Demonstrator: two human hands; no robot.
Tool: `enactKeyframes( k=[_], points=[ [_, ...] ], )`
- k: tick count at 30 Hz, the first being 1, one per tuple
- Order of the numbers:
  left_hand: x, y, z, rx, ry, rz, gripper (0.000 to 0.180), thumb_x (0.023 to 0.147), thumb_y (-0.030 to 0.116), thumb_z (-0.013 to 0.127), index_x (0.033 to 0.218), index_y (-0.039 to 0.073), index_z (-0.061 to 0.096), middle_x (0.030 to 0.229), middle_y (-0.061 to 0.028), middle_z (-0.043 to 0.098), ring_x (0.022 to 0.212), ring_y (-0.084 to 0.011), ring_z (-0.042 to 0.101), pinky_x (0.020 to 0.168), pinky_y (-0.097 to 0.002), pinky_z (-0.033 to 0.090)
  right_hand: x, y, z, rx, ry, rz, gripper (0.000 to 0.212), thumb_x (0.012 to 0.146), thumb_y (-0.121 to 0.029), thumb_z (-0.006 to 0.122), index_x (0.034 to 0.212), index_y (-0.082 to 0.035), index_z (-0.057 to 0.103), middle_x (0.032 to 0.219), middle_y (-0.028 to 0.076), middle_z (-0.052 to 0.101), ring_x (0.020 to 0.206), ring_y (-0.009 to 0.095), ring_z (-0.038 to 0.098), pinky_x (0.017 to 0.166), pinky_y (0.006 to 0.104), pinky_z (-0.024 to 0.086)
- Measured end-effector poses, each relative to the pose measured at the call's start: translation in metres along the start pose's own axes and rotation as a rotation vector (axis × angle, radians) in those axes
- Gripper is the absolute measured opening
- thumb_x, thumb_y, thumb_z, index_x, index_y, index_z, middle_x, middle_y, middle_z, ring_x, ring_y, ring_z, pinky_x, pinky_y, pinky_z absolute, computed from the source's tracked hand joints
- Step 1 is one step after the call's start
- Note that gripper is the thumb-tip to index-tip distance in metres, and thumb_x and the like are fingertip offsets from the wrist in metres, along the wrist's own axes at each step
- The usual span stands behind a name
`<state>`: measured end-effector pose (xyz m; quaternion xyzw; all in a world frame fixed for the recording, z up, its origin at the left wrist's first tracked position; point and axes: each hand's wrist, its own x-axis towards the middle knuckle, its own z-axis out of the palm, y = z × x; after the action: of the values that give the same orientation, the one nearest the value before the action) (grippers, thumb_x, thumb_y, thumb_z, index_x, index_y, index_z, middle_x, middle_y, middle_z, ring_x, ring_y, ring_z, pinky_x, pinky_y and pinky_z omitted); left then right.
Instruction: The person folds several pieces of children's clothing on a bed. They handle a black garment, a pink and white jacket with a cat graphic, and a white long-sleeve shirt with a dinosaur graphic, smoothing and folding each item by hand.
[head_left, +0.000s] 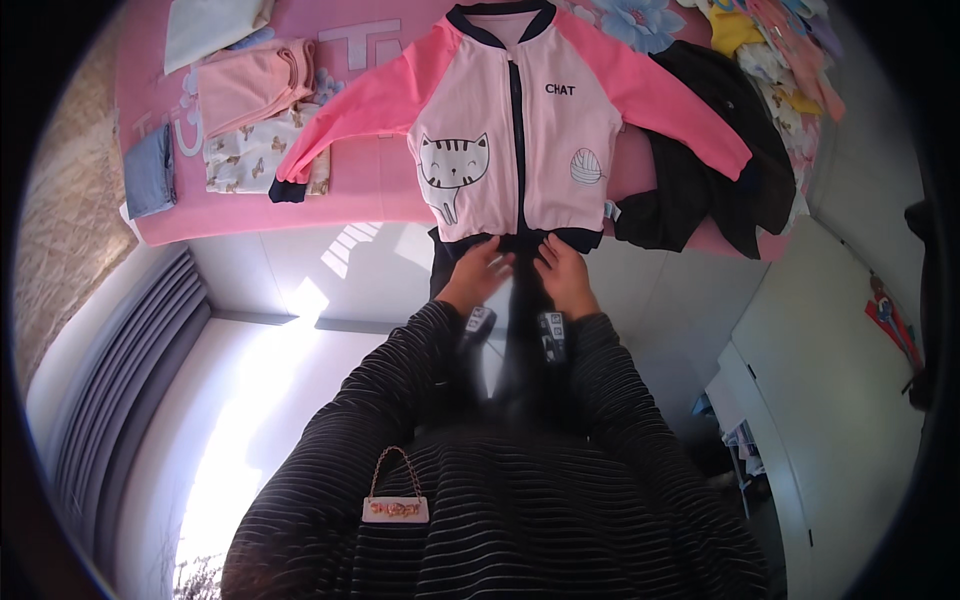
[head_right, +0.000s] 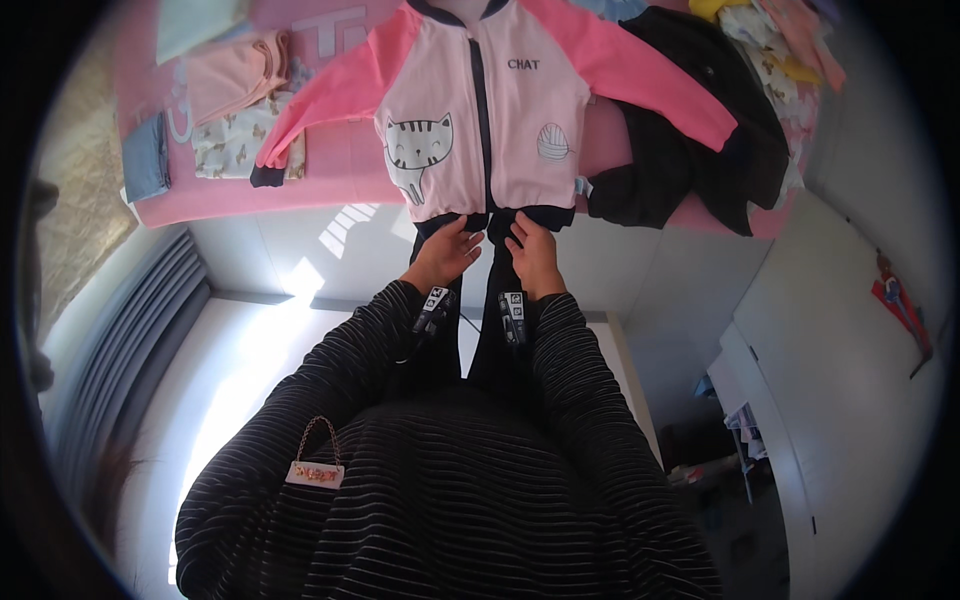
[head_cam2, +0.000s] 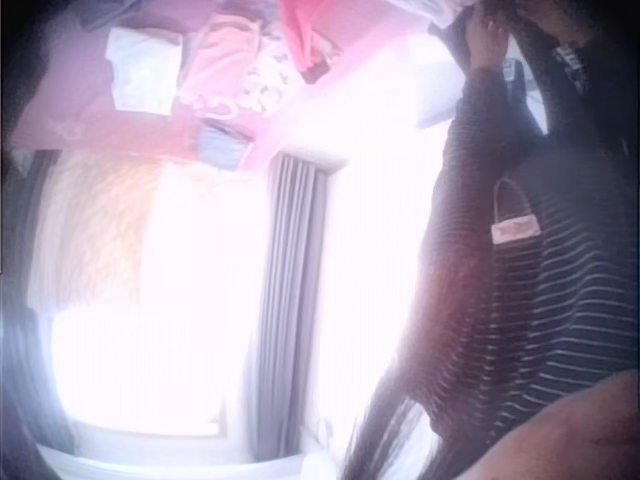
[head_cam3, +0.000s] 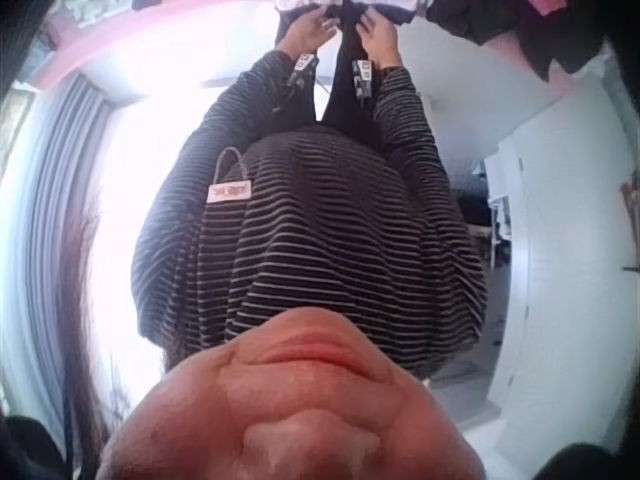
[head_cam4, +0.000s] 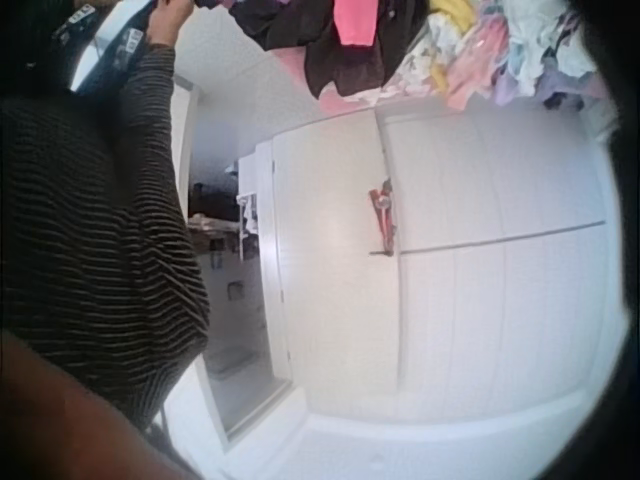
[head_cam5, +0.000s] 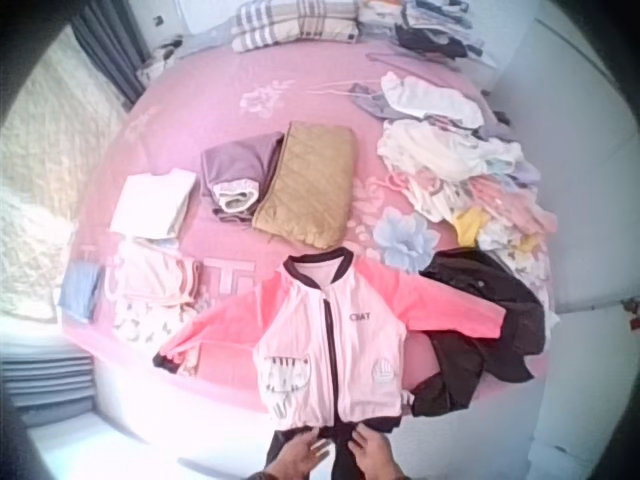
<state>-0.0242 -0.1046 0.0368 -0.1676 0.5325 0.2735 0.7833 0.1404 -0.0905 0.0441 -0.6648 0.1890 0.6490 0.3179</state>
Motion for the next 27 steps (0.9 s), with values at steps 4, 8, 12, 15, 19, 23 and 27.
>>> enactKeyframes(
  k=[4, 8, 12, 15, 19, 23, 27],
  points=[
    [-0.007, 0.008, 0.002, -0.232, 0.094, -0.069, 0.02, 0.083, 0.02, 0.058, 0.098, 0.009, 0.05, 0.097, -0.0057, 0.054, 0.089, -0.0214, 0.051, 0.075, -0.0329, 0.041, -0.005, -0.001, -0.009, 0.179, -0.159, 0.087, 0.021, 0.084, -0.022, 0.057, 0.098, -0.006, 0.054, 0.095, 0.006, 0.056, 0.09, 0.019, 0.052, 0.078, 0.0334, 0.041],
    [-0.029, 0.024, 0.014, -0.382, 0.023, -0.208, 0.013, 0.084, 0.016, 0.056, 0.082, 0.008, 0.046, 0.073, -0.0051, 0.051, 0.057, -0.0189, 0.051, 0.047, -0.028, 0.041, -0.014, -0.01, -0.009, 0.323, -0.41, 0.164, 0.014, 0.085, -0.017, 0.054, 0.092, -0.005, 0.055, 0.079, 0.006, 0.057, 0.069, 0.016, 0.053, 0.059, 0.027, 0.042],
    [-0.059, 0.05, 0.021, -0.356, -0.124, -0.154, 0.014, 0.085, 0.017, 0.055, 0.082, 0.008, 0.045, 0.066, -0.0052, 0.05, 0.053, -0.016, 0.049, 0.043, -0.0231, 0.039, -0.036, -0.032, 0.007, 0.342, -0.363, 0.115, 0.012, 0.086, -0.01, 0.051, 0.092, -0.001, 0.054, 0.077, 0.008, 0.057, 0.065, 0.014, 0.052, 0.055, 0.0244, 0.041],
    [-0.087, 0.075, 0.019, -0.424, -0.121, -0.072, 0.009, 0.086, 0.011, 0.052, 0.089, 0.006, 0.044, 0.073, -0.0055, 0.049, 0.055, -0.0139, 0.044, 0.044, -0.0224, 0.034, -0.065, -0.055, 0.011, 0.352, -0.357, 0.045, 0.013, 0.084, -0.005, 0.05, 0.094, 0.003, 0.053, 0.079, 0.009, 0.058, 0.066, 0.014, 0.052, 0.057, 0.0236, 0.044],
    [-0.115, 0.107, 0.009, -0.463, -0.232, -0.038, 0.009, 0.088, 0.013, 0.047, 0.09, 0.004, 0.049, 0.067, -0.0031, 0.05, 0.05, -0.0108, 0.042, 0.044, -0.0216, 0.034, -0.093, -0.075, 0.01, 0.411, -0.367, 0.01, 0.009, 0.081, -0.002, 0.049, 0.089, 0.002, 0.052, 0.075, 0.01, 0.056, 0.056, 0.013, 0.049, 0.053, 0.0257, 0.041],
    [-0.129, 0.13, -0.005, -0.641, -0.295, 0.093, 0.012, 0.086, 0.009, 0.045, 0.089, -0.002, 0.051, 0.068, -0.0051, 0.055, 0.045, -0.0079, 0.039, 0.043, -0.0207, 0.03, -0.101, -0.088, 0.005, 0.506, -0.4, 0.024, 0.011, 0.076, 0.005, 0.044, 0.085, 0.004, 0.05, 0.07, 0.011, 0.054, 0.054, 0.014, 0.049, 0.056, 0.0274, 0.044],
    [-0.129, 0.142, -0.017, -0.692, -0.326, 0.137, 0.011, 0.086, 0.007, 0.045, 0.087, -0.002, 0.051, 0.066, -0.0032, 0.052, 0.046, -0.0088, 0.039, 0.044, -0.0221, 0.03, -0.102, -0.103, 0.001, 0.581, -0.382, 0.028, 0.011, 0.071, 0.008, 0.04, 0.08, 0.006, 0.045, 0.062, 0.011, 0.048, 0.056, 0.017, 0.049, 0.061, 0.031, 0.047]
  ],
)
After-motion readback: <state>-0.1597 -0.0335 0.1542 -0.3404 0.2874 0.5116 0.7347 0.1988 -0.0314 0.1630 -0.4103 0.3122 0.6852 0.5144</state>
